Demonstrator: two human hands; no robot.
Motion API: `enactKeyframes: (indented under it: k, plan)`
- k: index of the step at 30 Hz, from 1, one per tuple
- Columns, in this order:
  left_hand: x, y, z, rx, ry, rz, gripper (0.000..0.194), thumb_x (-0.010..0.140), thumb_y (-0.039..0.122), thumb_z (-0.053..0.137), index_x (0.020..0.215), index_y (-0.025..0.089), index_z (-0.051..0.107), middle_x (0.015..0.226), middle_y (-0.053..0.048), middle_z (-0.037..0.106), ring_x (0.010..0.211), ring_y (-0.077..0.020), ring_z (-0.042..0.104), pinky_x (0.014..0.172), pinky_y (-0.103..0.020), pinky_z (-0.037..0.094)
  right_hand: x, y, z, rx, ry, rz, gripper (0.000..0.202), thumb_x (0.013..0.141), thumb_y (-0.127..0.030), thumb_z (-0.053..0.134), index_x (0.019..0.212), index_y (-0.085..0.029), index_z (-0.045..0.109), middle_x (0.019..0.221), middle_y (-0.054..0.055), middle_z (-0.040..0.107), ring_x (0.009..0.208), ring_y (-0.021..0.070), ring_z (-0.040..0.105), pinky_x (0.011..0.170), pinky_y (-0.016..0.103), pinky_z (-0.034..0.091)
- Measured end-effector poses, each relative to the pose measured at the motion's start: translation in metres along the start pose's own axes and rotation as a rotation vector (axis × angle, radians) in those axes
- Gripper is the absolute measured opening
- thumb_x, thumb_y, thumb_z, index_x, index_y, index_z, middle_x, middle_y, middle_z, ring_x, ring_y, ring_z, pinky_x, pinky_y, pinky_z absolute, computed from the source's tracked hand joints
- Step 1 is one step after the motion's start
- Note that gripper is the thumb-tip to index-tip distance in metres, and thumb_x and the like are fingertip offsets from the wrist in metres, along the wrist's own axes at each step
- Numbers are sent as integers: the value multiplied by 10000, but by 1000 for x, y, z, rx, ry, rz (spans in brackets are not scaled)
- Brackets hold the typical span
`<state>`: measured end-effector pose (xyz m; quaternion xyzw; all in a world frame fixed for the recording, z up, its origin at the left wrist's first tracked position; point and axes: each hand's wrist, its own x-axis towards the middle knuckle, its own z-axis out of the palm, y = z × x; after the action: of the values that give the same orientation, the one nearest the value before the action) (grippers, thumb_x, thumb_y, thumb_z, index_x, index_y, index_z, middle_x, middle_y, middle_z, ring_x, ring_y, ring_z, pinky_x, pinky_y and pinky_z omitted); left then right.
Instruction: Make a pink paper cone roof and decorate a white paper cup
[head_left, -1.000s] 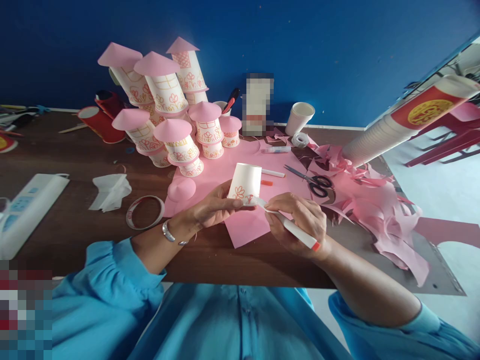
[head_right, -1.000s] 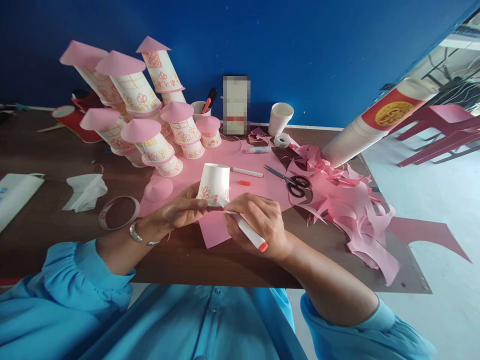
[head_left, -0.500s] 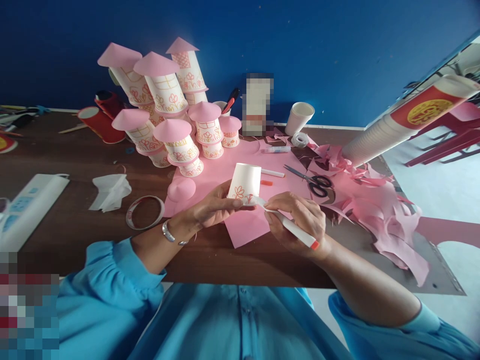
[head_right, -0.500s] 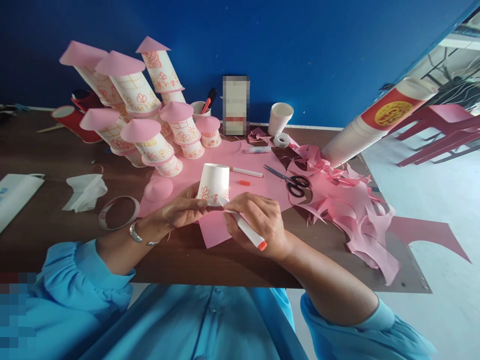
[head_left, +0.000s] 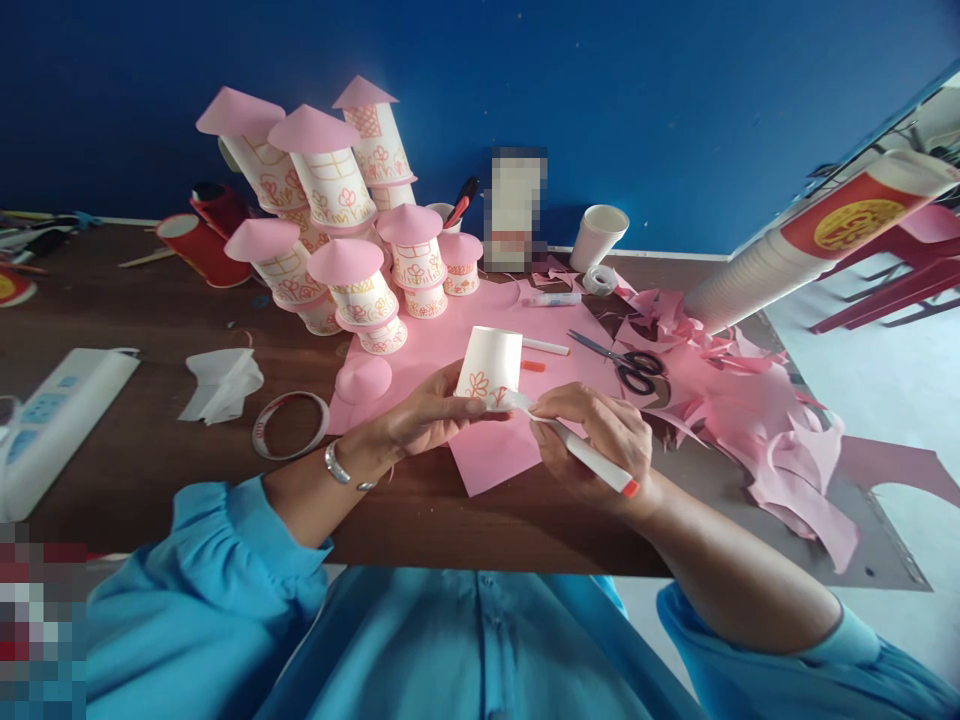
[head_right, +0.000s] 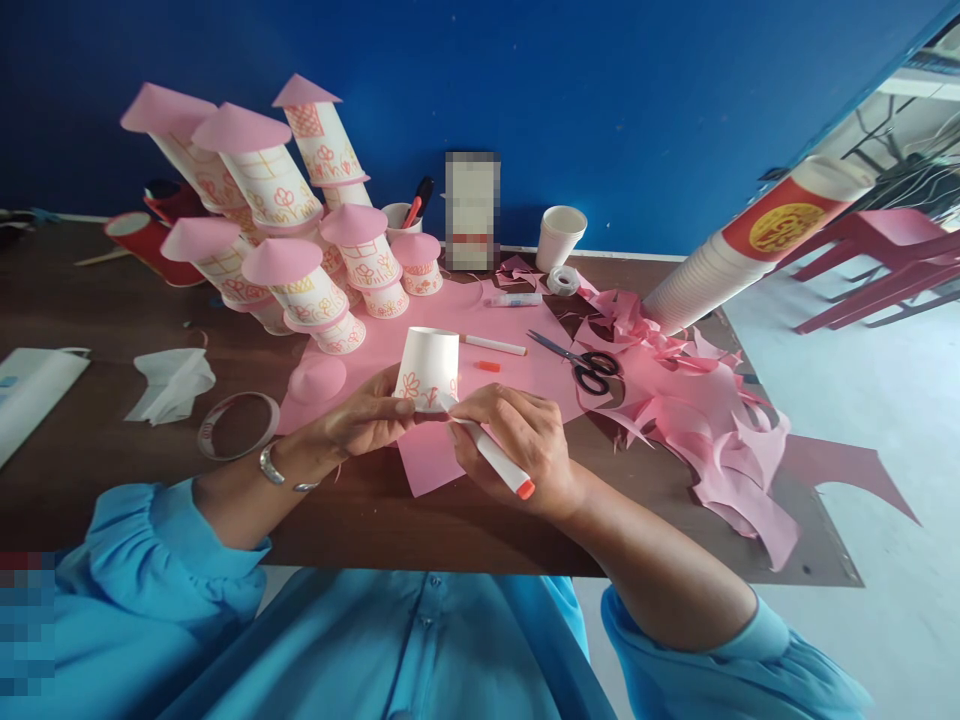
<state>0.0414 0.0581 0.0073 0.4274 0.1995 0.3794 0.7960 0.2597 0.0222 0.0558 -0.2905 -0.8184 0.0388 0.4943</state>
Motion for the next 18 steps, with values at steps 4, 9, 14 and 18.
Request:
enactKeyframes:
  k: [4, 9, 14, 18]
  plan:
    - [-1, -2, -3, -2, -2, 3, 398, 870, 245, 813, 1255, 211, 717, 1160, -88, 785, 1096, -236, 745, 997, -349, 593, 0, 1, 0, -12, 13, -11, 142, 937, -82, 629, 999, -209, 613, 770, 14, 741, 640, 142, 724, 599, 247, 594]
    - [-1, -4, -4, -10, 3, -8, 368, 861, 249, 823, 1215, 202, 734, 1132, -85, 790, 1065, -219, 749, 1001, -345, 592, 0, 1, 0, -39, 6, -6, 174, 935, -79, 623, 1024, -227, 605, 788, 9, 747, 661, 147, 730, 613, 258, 601]
    - [-1, -2, -2, -3, 2, -14, 358, 843, 267, 844, 1179, 188, 747, 1119, -93, 794, 1062, -226, 751, 987, -337, 590, -2, 1, 0, -29, 3, -8, 175, 930, -68, 629, 1025, -213, 604, 804, 23, 746, 686, 146, 734, 638, 254, 605]
    - [-1, -1, -2, -3, -2, -9, 384, 854, 258, 828, 1221, 199, 730, 1138, -92, 789, 1064, -226, 751, 975, -340, 593, -2, 1, 0, -6, -4, -1, 160, 939, -82, 632, 1025, -214, 611, 808, 20, 745, 691, 146, 735, 637, 256, 602]
